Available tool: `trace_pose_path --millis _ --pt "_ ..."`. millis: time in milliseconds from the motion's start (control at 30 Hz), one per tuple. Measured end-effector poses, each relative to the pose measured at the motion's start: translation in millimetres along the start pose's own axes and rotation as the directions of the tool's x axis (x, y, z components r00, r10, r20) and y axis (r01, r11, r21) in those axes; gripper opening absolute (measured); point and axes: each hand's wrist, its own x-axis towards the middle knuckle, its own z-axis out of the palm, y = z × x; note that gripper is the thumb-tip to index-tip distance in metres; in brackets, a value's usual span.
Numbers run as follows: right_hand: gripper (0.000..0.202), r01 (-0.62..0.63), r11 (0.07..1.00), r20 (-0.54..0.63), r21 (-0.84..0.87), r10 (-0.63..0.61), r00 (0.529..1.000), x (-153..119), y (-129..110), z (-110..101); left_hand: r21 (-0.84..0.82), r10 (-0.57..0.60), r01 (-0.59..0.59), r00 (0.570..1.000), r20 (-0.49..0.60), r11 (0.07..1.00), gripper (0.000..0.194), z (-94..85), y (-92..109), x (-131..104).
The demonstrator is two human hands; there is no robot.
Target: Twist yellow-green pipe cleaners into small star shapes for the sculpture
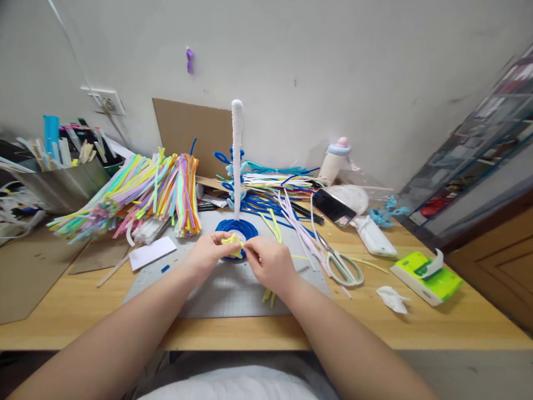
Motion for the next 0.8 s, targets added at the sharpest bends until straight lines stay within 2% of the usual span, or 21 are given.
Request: trace_pose_path --millis 67,100,167,233,333,433,533,667,733,800 --pt "0.014 0.036 0.999 0.106 0.034 -0.040 0.994 2.5 2.9 -7.3 0.130 -0.053 0.038 0.992 0.116 0.991 0.024 -5.0 7.3 -1.6" --pt "0.013 0.013 0.995 0.165 0.098 -0.030 0.986 3.8 4.2 -10.1 0.175 -0.094 0.061 0.977 0.191 0.983 0.022 -7.4 10.6 -2.4" --pt "0.010 -0.111 0.952 0.277 0.285 0.028 0.960 5.9 5.4 -13.4 0.205 -0.184 0.119 0.926 0.329 0.971 0.021 -11.5 15.5 -3.9" --pt "0.010 -0.242 0.852 0.338 0.464 0.082 0.937 7.7 4.3 -13.9 0.156 -0.244 0.194 0.869 0.430 0.968 0.020 -13.9 17.5 -5.1" --pt "0.014 -0.299 0.718 0.295 0.629 0.135 0.946 9.9 -0.5 -11.4 -0.014 -0.231 0.272 0.841 0.490 0.962 0.019 -14.1 16.0 -5.7" --pt "0.017 -0.324 0.646 0.226 0.691 0.233 0.946 10.9 -4.3 -5.9 -0.152 -0.163 0.261 0.868 0.469 0.953 0.018 -11.4 12.9 -5.1" --pt "0.019 -0.344 0.640 0.170 0.687 0.319 0.932 9.5 -3.3 2.9 -0.220 -0.116 0.220 0.908 0.404 0.950 0.019 -7.3 9.8 -3.4" --pt "0.015 -0.316 0.780 0.068 0.540 0.334 0.940 3.5 -0.4 12.6 -0.268 -0.075 0.139 0.970 0.232 0.953 0.023 -2.0 5.0 -0.7" --pt "0.012 -0.255 0.881 0.031 0.398 0.265 0.964 0.4 -1.2 11.3 -0.231 -0.054 0.081 0.991 0.121 0.970 0.025 -0.4 3.9 -0.1" --pt "0.010 -0.160 0.956 0.016 0.246 0.161 0.987 -1.1 -3.0 5.6 -0.125 -0.008 0.013 0.999 0.042 0.992 0.026 -0.5 5.0 -0.6"
